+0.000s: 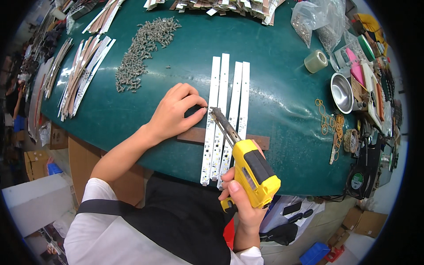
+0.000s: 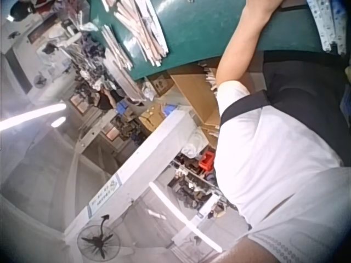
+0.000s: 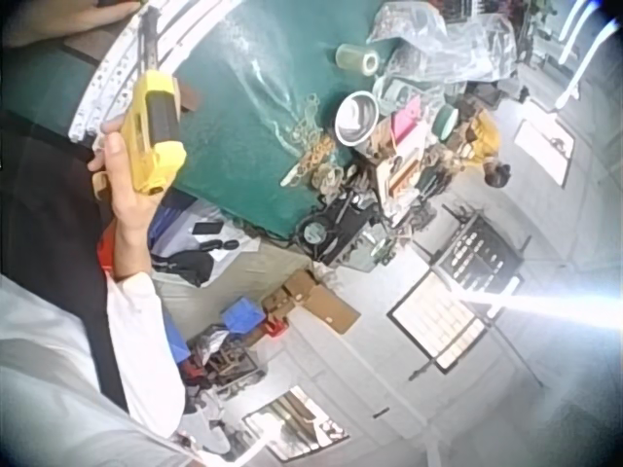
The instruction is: The person solders small components onto LED strips using a soldering gun, secures finished strips with a rubber band, and arranges new strips to solder more components onto them.
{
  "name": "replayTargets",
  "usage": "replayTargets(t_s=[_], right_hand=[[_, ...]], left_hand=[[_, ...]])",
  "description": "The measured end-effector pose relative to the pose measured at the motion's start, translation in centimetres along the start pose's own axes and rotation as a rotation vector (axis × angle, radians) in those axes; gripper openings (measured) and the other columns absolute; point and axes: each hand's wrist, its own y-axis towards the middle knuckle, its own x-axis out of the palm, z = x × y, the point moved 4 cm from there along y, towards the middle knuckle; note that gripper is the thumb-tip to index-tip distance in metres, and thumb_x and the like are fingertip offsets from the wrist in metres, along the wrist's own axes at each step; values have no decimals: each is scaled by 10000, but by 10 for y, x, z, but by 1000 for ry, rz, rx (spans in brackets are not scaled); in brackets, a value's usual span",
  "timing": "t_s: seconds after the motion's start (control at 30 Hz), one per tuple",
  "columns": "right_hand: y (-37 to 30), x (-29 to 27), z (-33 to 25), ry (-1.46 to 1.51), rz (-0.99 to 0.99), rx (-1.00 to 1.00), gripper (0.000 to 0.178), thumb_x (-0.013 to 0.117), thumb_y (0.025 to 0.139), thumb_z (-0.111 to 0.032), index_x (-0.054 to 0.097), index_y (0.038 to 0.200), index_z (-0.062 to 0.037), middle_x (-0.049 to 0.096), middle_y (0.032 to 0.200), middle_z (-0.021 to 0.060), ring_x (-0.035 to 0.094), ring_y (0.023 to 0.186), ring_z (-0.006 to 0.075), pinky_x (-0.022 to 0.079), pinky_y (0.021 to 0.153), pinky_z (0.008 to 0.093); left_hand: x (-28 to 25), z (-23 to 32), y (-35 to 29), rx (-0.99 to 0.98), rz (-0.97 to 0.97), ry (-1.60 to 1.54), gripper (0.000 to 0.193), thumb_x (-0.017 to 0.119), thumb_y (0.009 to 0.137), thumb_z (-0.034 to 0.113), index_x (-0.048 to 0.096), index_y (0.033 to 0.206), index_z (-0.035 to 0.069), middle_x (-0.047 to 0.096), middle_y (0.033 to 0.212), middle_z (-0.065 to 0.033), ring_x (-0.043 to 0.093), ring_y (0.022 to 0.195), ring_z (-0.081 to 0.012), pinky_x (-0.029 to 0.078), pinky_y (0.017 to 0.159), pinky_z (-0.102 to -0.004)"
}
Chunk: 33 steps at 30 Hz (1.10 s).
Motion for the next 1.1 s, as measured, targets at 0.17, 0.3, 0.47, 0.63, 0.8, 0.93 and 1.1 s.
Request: replayTargets(t_s=[0.17,0.3,0.47,0.63,0.8,0.93,1.1], right_hand=[[0,0,1,-16,-27,29,471,608,814,-113,477,1218,90,600,857,162,584,647,153,513,461,257],[-3,-3,-1,10,-4,-25,482,601,822,-105,454,1236,93,589,866,184,585,664,170,513,460,250],[-3,-11,-5,82,30,-156,526,590,834,-113,397,1268,112,556,864,204,570,691,187,502,437,227],[-4,-19,-5,154,35,-135,671,592,803,-84,309,1395,56,585,867,164,573,688,174,499,484,239],[-6,-22,-6,176,45,-153,636,587,803,-79,334,1370,59,572,889,179,561,681,172,498,485,231],[-11,-35,-8,150,87,-158,575,604,809,-120,394,1310,67,562,878,181,554,678,164,496,477,223],[-8,-39,-7,167,54,-183,557,597,821,-119,397,1307,65,562,877,177,558,694,168,500,484,219]], left_hand=[[0,0,-1,4,-3,0,113,687,757,89,634,854,67,524,838,-59,525,806,-236,436,719,-341],[1,1,0,13,-6,0,111,689,755,86,638,852,72,526,837,-55,519,795,-232,435,711,-338],[0,1,0,32,-8,14,111,692,752,87,643,852,74,528,832,-52,517,787,-230,434,701,-335],[-3,1,1,44,4,38,120,698,746,92,653,857,76,544,838,-51,532,793,-228,444,701,-337],[-18,2,2,14,-18,80,120,692,750,90,657,863,71,573,863,-60,558,828,-236,461,729,-337],[-53,-14,10,-133,54,203,73,669,774,84,668,838,49,600,831,-87,595,845,-259,481,737,-350],[-61,-53,21,-75,51,445,112,654,797,83,662,906,55,589,847,-86,589,864,-271,483,764,-363]])
